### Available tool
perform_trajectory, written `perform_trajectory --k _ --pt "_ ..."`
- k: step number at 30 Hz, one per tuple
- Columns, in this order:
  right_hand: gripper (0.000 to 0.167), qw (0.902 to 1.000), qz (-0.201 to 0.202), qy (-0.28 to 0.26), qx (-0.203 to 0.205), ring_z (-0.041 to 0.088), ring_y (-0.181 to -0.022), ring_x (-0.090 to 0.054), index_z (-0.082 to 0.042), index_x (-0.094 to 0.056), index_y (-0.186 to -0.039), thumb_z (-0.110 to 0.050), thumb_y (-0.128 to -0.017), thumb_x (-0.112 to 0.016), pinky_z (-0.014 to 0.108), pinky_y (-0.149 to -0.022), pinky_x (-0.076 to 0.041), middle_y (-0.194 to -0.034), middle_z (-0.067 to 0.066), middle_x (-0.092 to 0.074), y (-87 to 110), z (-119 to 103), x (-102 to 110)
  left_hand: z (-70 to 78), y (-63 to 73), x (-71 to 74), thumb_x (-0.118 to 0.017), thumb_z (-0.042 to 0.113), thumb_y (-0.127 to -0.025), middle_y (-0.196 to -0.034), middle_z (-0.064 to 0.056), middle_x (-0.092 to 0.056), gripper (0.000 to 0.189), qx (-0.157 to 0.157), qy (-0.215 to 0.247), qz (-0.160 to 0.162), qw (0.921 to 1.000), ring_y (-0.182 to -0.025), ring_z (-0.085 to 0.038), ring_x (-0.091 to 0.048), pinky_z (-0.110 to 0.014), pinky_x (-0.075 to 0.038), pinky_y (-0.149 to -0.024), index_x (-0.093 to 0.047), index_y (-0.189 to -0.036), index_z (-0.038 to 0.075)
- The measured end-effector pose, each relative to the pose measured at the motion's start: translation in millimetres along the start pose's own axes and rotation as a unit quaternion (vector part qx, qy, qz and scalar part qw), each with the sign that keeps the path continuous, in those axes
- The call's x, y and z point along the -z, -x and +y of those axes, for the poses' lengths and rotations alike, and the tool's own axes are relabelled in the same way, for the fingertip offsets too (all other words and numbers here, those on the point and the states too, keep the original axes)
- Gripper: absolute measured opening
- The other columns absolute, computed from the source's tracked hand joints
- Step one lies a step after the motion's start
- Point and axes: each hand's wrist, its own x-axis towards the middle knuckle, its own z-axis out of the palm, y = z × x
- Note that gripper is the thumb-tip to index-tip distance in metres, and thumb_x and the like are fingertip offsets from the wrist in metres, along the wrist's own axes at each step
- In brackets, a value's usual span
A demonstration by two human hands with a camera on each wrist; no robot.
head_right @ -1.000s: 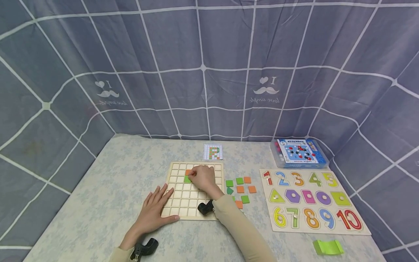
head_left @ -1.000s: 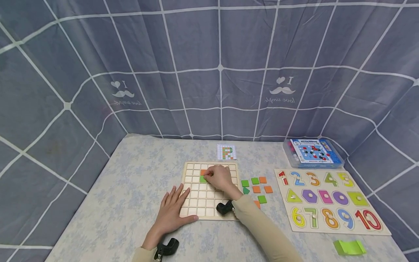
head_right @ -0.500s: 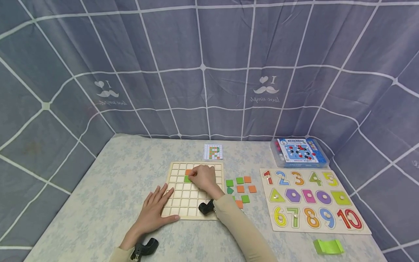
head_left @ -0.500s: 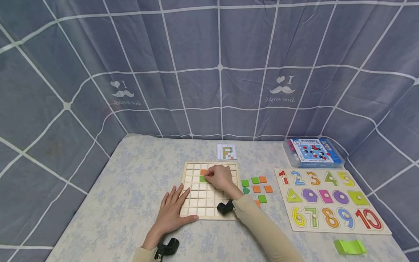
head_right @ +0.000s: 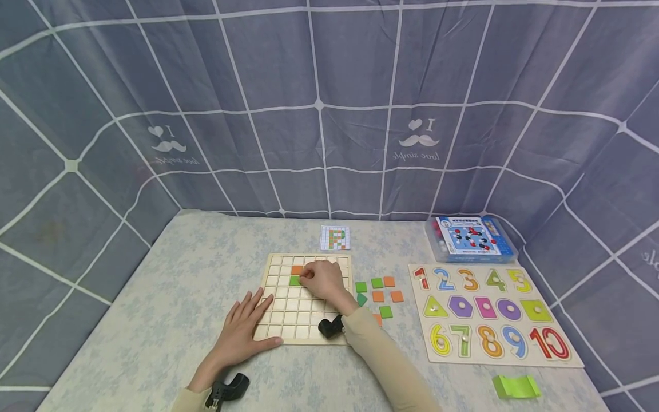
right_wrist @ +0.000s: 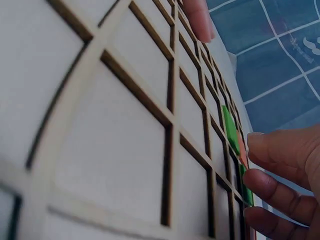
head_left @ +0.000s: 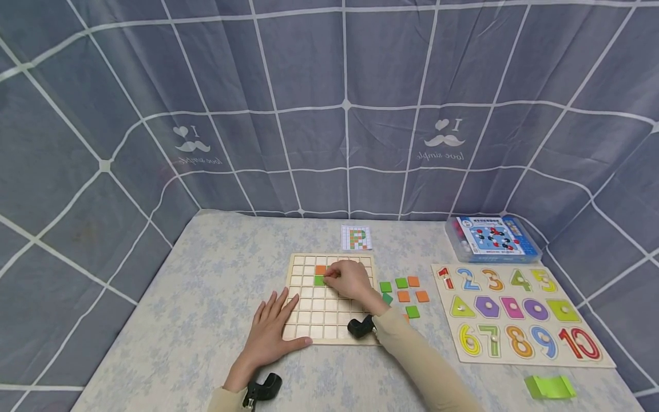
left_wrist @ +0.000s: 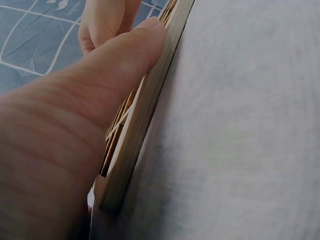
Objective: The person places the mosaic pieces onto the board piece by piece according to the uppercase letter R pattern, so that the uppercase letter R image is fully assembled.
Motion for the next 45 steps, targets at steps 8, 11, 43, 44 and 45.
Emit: perform_trajectory --k 8,11,43,44,45 --pt "0.007 0.9979 0.049 -0.041 -0.004 0.01 -0.062 -0.049 -0.016 -0.076 -0.091 -0.019 -0.088 -0.071 0.027 -0.055 -0.041 -0.081 -0.007 -0.063 12.4 12.8 25.2 0.6 -0.9 0.1 -0.066 0.065 -0.075 -0.155 -0.013 -0.019 0.097 0.002 0.006 -0.002 1.0 -0.141 -0.039 -0.01 -0.058 -0.007 -0.108 -0.033 -0.15 0.013" --pt "0.007 0.9963 0.073 -0.045 -0.003 0.011 -0.063 -0.048 -0.014 -0.076 -0.091 -0.018 -0.087 -0.071 0.029 -0.056 -0.04 -0.083 -0.005 -0.065 17.8 19.3 37.4 0.8 -1.3 0.5 -0.067 0.065 -0.075 -0.155 -0.013 -0.018 0.097 0.001 0.007 -0.001 1.0 -0.141 -0.039 -0.01 -0.058 -0.007 -0.108 -0.033 -0.15 0.013" --pt "0.026 0.9854 0.022 -0.037 -0.164 0.028 -0.093 -0.054 -0.006 -0.072 -0.106 -0.019 -0.084 -0.073 0.036 -0.071 -0.044 -0.106 0.011 -0.064 75.2 105.2 123.2 0.0 -0.4 -1.6 -0.067 0.065 -0.074 -0.155 -0.013 -0.019 0.097 0.0 0.004 0.004 1.0 -0.141 -0.039 -0.01 -0.058 -0.006 -0.108 -0.034 -0.149 0.012" --pt "0.025 0.9854 0.018 -0.037 -0.165 0.028 -0.092 -0.054 -0.006 -0.072 -0.105 -0.018 -0.084 -0.073 0.036 -0.071 -0.044 -0.106 0.011 -0.064 75.6 106.9 123.0 0.0 -0.5 -1.7 -0.067 0.065 -0.074 -0.155 -0.013 -0.019 0.097 -0.001 0.004 0.004 1.0 -0.141 -0.039 -0.01 -0.058 -0.007 -0.108 -0.034 -0.149 0.012" --pt "0.025 0.9853 0.015 -0.036 -0.166 0.027 -0.092 -0.054 -0.006 -0.072 -0.105 -0.018 -0.084 -0.073 0.036 -0.071 -0.044 -0.105 0.011 -0.064 76.1 108.4 122.8 -0.1 -0.6 -1.9 -0.067 0.065 -0.074 -0.155 -0.013 -0.019 0.097 -0.002 0.003 0.005 1.0 -0.14 -0.039 -0.01 -0.058 -0.007 -0.108 -0.034 -0.149 0.012"
